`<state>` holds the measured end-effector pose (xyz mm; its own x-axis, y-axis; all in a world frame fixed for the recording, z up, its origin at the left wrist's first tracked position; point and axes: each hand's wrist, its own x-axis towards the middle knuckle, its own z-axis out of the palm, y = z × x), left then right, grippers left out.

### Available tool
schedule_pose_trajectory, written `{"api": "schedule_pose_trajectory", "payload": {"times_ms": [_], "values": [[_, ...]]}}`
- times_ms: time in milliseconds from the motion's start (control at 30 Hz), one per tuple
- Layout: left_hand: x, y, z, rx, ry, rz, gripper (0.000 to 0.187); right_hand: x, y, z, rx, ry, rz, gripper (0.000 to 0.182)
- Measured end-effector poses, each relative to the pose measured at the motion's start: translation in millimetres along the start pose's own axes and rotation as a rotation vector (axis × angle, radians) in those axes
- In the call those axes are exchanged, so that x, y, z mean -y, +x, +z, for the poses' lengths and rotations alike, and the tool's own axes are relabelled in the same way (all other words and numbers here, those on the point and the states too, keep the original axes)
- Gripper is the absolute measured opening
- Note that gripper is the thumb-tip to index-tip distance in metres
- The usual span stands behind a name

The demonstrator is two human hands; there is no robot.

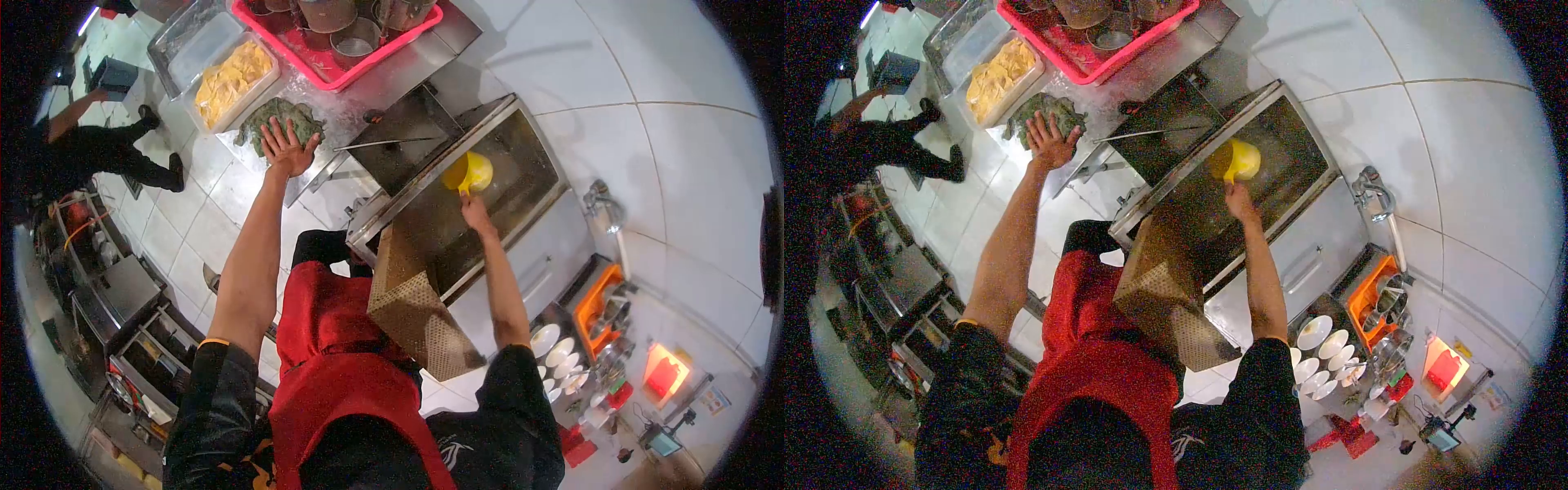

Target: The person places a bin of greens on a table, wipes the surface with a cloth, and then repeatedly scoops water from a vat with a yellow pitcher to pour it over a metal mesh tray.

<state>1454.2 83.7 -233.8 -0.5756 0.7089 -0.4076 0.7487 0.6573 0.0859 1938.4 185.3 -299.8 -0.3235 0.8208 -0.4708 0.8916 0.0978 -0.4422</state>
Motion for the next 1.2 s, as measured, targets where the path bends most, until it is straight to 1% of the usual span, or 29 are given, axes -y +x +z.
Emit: {"api": "schedule_pose_trajectory", "payload": {"times_ms": [33,67,133,167,233,267,367,400,467,500,533,600,633,700,733,800,833,867,900,933,967,1000,1067,1133,1200], "values": [[0,-1,2,0.000,-0.005,-0.005,0.094,6,-14,-5,0.072,0.100,0.018,0.045],[-1,-2,2,0.000,-0.009,-0.010,0.094,7,-25,-7,0.070,0.098,0.021,0.045],[2,1,-1,-0.001,0.014,-0.019,0.094,11,-45,-11,0.242,0.617,0.214,0.047],[3,0,-3,-0.004,0.036,-0.034,0.094,16,-56,-16,0.240,0.611,0.215,0.047],[8,-1,-2,-0.008,0.022,-0.030,0.094,36,-82,-31,0.343,0.930,0.358,0.046],[8,-3,-2,-0.013,0.014,-0.025,0.094,44,-97,-38,0.342,0.925,0.359,0.046],[6,-2,3,-0.009,0.015,-0.019,0.095,47,-134,-49,0.377,1.090,0.406,0.040],[6,-1,5,-0.026,0.036,-0.009,0.095,57,-145,-58,0.375,1.084,0.407,0.040],[8,-2,3,-0.011,0.029,-0.010,0.094,76,-163,-76,0.307,0.881,0.252,0.034],[9,-2,3,0.004,0.026,-0.005,0.094,81,-169,-82,0.352,0.968,0.224,0.027],[9,-3,4,0.004,0.021,-0.011,0.094,86,-175,-88,0.356,0.961,0.222,0.027],[11,-5,2,0.003,0.056,0.026,0.094,114,-184,-106,0.227,0.760,0.139,0.021],[8,-7,-2,0.000,-0.043,-0.010,0.093,121,-184,-110,0.232,0.758,0.133,0.021],[11,-10,3,-0.020,-0.020,-0.008,0.093,134,-181,-118,0.102,0.489,0.007,0.018],[10,-6,4,-0.044,0.003,0.005,0.093,144,-175,-122,0.099,0.490,-0.005,0.018],[7,-1,1,-0.070,0.046,-0.023,0.092,179,-165,-134,-0.042,0.192,-0.126,0.017],[6,-1,-4,-0.069,0.013,-0.023,0.092,203,-161,-143,0.007,0.248,-0.038,0.019],[7,-3,-10,-0.068,-0.021,-0.022,0.092,209,-162,-141,0.003,0.250,-0.050,0.019],[11,-10,8,-0.096,0.060,0.000,0.092,212,-168,-139,-0.061,0.198,-0.069,0.020],[7,-12,-3,-0.022,0.015,-0.031,0.091,218,-158,-137,-0.138,0.154,-0.117,0.020],[8,-17,-2,-0.048,0.060,-0.022,0.091,217,-153,-130,-0.203,0.101,-0.156,0.021],[12,-16,3,-0.062,0.065,-0.039,0.091,226,-151,-129,-0.200,0.109,-0.177,0.021],[10,-11,15,-0.311,-0.126,0.094,0.089,244,-151,-133,-0.118,0.047,-0.141,0.021],[16,-12,20,-0.318,-0.108,0.088,0.090,241,-142,-117,-0.114,0.012,-0.128,0.022],[20,-11,26,-0.318,-0.091,0.089,0.090,242,-138,-99,-0.130,-0.113,-0.212,0.023]]}}
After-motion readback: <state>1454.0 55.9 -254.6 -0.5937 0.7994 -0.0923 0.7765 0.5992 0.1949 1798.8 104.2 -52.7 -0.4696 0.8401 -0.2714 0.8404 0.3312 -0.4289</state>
